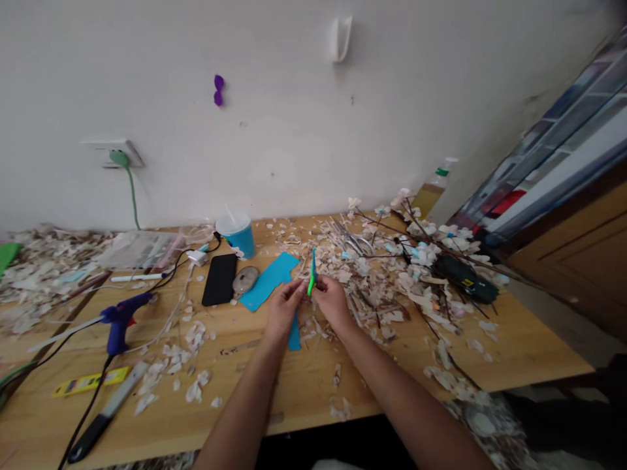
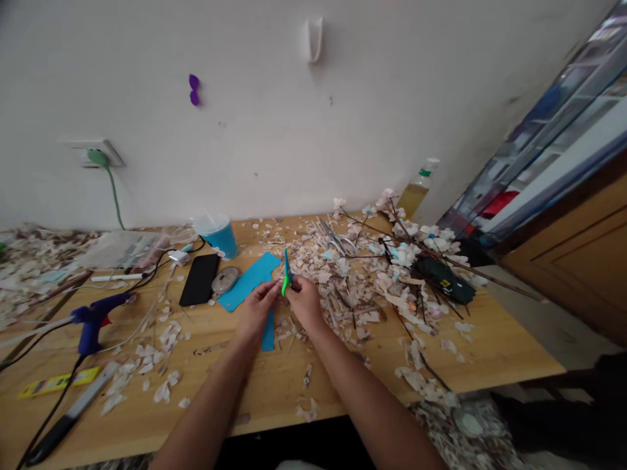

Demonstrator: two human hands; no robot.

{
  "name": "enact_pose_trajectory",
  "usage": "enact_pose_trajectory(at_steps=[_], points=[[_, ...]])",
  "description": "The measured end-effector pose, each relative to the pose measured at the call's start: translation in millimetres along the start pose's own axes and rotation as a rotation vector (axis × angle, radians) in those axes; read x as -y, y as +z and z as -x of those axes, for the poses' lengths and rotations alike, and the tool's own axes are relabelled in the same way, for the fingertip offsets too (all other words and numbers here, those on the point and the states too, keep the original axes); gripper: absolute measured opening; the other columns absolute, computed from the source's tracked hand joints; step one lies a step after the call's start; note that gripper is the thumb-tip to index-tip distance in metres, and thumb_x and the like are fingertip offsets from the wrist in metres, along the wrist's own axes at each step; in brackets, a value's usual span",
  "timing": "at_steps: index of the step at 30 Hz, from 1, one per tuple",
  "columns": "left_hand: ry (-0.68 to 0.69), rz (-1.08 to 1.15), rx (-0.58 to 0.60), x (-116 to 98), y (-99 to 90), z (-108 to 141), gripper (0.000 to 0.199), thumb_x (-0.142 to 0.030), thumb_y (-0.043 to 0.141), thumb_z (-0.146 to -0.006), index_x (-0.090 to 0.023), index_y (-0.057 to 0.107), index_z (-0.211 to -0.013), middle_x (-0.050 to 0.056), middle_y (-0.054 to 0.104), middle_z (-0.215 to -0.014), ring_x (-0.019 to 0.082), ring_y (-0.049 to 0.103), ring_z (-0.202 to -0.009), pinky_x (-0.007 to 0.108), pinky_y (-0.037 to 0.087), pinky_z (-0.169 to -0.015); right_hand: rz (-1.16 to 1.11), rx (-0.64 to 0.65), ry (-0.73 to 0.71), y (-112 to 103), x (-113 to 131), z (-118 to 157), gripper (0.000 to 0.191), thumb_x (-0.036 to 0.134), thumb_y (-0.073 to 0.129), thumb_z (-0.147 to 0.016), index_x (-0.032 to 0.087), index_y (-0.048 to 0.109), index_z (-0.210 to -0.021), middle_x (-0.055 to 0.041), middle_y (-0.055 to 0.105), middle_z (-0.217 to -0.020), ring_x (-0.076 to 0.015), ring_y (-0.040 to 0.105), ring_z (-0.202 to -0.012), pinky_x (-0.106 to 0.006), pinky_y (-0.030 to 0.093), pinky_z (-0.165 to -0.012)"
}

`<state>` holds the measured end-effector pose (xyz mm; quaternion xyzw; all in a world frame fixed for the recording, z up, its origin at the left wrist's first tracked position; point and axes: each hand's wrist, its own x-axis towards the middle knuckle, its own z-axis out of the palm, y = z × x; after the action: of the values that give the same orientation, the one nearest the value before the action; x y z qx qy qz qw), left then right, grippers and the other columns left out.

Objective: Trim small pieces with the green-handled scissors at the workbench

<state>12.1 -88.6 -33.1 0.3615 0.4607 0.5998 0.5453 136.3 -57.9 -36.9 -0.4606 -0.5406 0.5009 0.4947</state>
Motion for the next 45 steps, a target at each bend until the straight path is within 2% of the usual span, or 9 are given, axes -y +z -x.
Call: enact_pose_trajectory(at_steps=[4,9,16,19,22,28,33,37,45], points=[[-0.039,0.024,0.048,4,-1.7,0,0.040,-0.041,0.083,-0.064,-0.014,0.073,-0.092,0.006,0.072,-0.084,0.015,0.062,-0.068,0.027,0.050,-0.070,-0.027,0.017,0.019,4,3,2,0.024,0.043,0.066,-0.074,0.020,0.065,-0.080,-0.0032,0.071,-0.078,-0.0197,0.066,-0.071,-0.029,0.052,-0.065],[-0.065,0.083,-0.056,5,-6.6,-2,0.033,-0.041,0.081,-0.065,-0.014,0.069,-0.081,0.000,0.063,-0.065,0.010,0.055,-0.060,0.023,0.046,-0.063,0.061,-0.073,-0.001,1,6,4,0.027,0.045,0.061,-0.079,0.019,0.065,-0.084,-0.0048,0.069,-0.078,-0.0216,0.065,-0.075,-0.031,0.051,-0.069],[-0.023,0.168,-0.121,-4,-5.9,1,0.032,-0.046,0.072,-0.075,-0.017,0.058,-0.073,-0.002,0.058,-0.066,0.011,0.056,-0.060,0.024,0.046,-0.060,0.797,-0.035,-0.285,-10,8,27,0.022,0.032,0.058,-0.080,0.019,0.063,-0.097,-0.0129,0.065,-0.095,-0.0299,0.055,-0.097,-0.042,0.045,-0.087],[0.010,0.107,-0.121,-5,-7.4,1,0.034,-0.049,0.067,-0.080,-0.018,0.058,-0.071,-0.001,0.057,-0.064,0.012,0.055,-0.057,0.024,0.045,-0.058,0.890,-0.009,-0.352,-12,5,34,0.023,0.030,0.058,-0.079,0.019,0.062,-0.099,-0.0131,0.063,-0.094,-0.0307,0.052,-0.097,-0.043,0.044,-0.088],[0.018,-0.029,-0.071,-5,-9.9,1,0.038,-0.053,0.062,-0.083,-0.017,0.061,-0.071,0.002,0.060,-0.065,0.014,0.056,-0.059,0.026,0.045,-0.059,0.785,-0.057,-0.413,-14,3,35,0.023,0.029,0.058,-0.082,0.019,0.062,-0.102,-0.0125,0.063,-0.096,-0.0290,0.053,-0.098,-0.041,0.045,-0.089],[-0.013,-0.272,0.256,-7,-4.7,7,0.036,-0.051,0.058,-0.084,-0.019,0.068,-0.070,0.003,0.063,-0.065,0.017,0.056,-0.061,0.028,0.045,-0.061,0.519,-0.128,-0.343,-25,3,34,0.019,0.033,0.058,-0.089,0.024,0.067,-0.103,-0.0081,0.065,-0.098,-0.0232,0.058,-0.094,-0.035,0.048,-0.086],[-0.072,-0.358,0.354,-8,0.8,14,0.034,-0.045,0.054,-0.087,-0.018,0.069,-0.072,0.003,0.062,-0.061,0.015,0.053,-0.054,0.025,0.039,-0.054,0.399,-0.141,-0.286,-29,-5,33,0.017,0.033,0.063,-0.084,0.022,0.069,-0.095,-0.0062,0.065,-0.094,-0.0213,0.060,-0.091,-0.033,0.049,-0.083],[-0.108,-0.331,0.366,-5,0.1,14,0.037,-0.050,0.056,-0.086,-0.018,0.066,-0.072,0.002,0.062,-0.061,0.014,0.052,-0.050,0.025,0.037,-0.051,0.220,-0.114,-0.202,-27,-8,33,0.022,0.038,0.065,-0.083,0.020,0.069,-0.094,-0.0049,0.067,-0.090,-0.0189,0.062,-0.084,-0.030,0.049,-0.078],[-0.120,-0.238,0.242,5,-3.8,7,0.039,-0.056,0.067,-0.078,-0.018,0.066,-0.077,-0.001,0.063,-0.062,0.012,0.053,-0.049,0.023,0.037,-0.047,-0.055,-0.099,-0.133,-23,-4,27,0.022,0.038,0.072,-0.076,0.020,0.069,-0.089,-0.0024,0.071,-0.083,-0.0181,0.064,-0.079,-0.029,0.050,-0.075]])
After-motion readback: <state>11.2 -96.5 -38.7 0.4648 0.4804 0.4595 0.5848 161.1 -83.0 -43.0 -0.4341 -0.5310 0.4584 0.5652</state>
